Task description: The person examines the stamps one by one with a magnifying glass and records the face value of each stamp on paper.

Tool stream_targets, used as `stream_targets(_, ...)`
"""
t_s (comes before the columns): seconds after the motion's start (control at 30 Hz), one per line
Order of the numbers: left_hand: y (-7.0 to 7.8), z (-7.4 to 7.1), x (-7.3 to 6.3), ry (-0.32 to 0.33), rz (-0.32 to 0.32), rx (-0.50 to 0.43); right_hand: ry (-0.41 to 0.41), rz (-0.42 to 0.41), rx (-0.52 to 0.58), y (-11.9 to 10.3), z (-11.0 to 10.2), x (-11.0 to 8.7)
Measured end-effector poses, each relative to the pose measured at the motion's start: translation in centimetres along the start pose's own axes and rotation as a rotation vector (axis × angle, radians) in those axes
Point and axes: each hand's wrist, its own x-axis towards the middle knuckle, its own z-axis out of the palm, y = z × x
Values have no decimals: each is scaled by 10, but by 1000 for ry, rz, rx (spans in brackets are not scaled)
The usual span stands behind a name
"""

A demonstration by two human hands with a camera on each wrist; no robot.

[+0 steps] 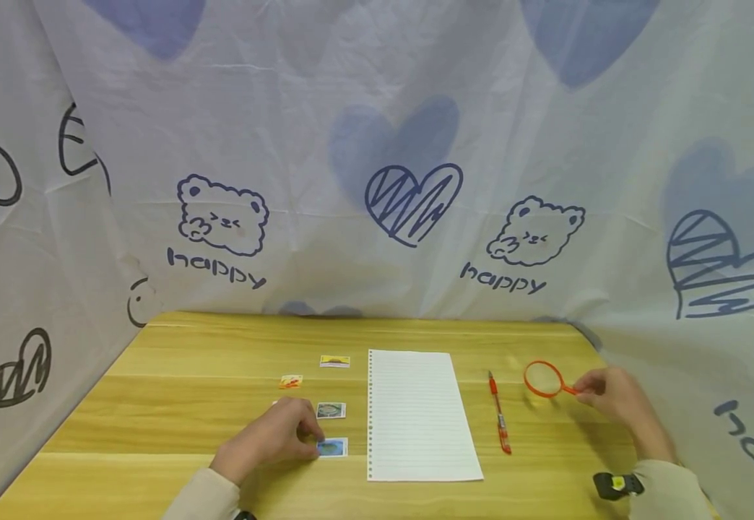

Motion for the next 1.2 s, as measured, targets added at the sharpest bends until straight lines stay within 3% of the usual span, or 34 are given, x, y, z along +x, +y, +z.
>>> stream_targets(0.6,0,0,0,2,8,-11,-63,64,23,24,8,0)
stream_targets(1.2,1,0,-1,-5,2,-21,-103,153,78,28,17,-5)
